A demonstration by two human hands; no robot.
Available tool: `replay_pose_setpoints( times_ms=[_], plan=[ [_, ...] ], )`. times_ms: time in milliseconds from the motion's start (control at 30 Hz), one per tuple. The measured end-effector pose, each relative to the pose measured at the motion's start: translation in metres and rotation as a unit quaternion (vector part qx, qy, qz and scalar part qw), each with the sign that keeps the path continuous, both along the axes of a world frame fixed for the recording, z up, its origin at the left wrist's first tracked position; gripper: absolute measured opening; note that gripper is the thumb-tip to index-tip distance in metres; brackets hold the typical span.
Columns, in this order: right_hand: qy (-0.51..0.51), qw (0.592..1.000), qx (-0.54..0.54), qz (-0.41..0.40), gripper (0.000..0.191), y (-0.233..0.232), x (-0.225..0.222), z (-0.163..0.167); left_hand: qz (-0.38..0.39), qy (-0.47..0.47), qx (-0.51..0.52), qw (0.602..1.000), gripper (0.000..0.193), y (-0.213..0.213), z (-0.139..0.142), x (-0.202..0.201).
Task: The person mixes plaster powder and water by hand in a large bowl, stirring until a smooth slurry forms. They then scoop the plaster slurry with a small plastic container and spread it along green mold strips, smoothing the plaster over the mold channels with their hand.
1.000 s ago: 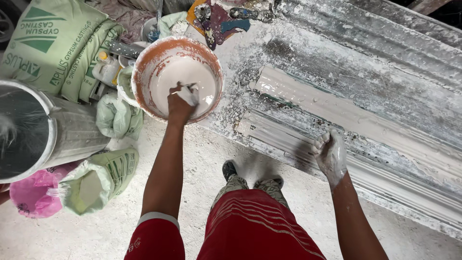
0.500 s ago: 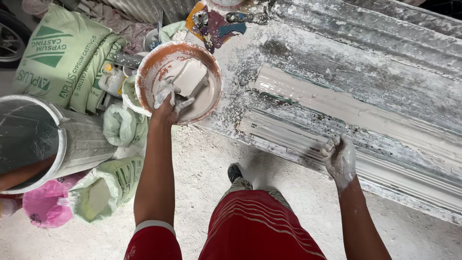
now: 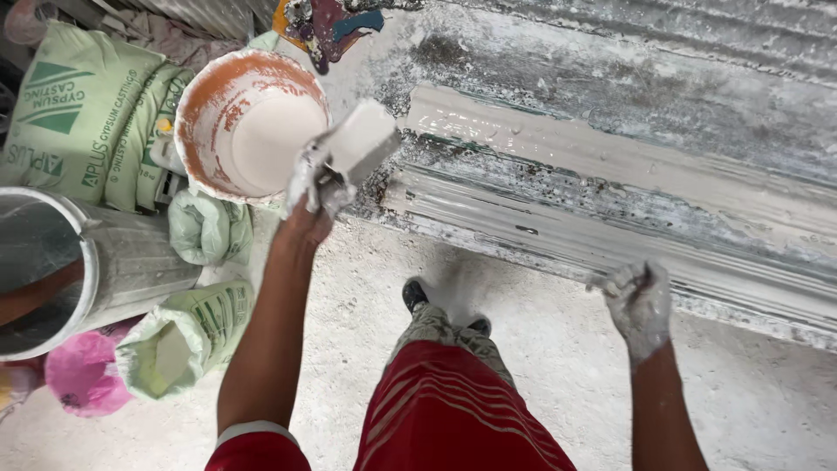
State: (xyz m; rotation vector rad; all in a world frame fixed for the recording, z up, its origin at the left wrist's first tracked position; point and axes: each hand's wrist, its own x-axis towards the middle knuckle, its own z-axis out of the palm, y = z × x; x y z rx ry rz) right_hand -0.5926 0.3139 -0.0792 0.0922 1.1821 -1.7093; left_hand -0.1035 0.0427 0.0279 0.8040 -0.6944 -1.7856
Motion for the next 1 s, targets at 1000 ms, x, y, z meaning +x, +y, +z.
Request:
replay_pose_setpoints(
  times_ms=[1000],
  plan=[
    [0.003, 0.993, -0.037, -0.112, 0.038, 0.068, 0.071, 0.044, -0.073, -0.077, -0.19, 0.976, 0.046, -0.006, -0.098, -0.012]
  ],
)
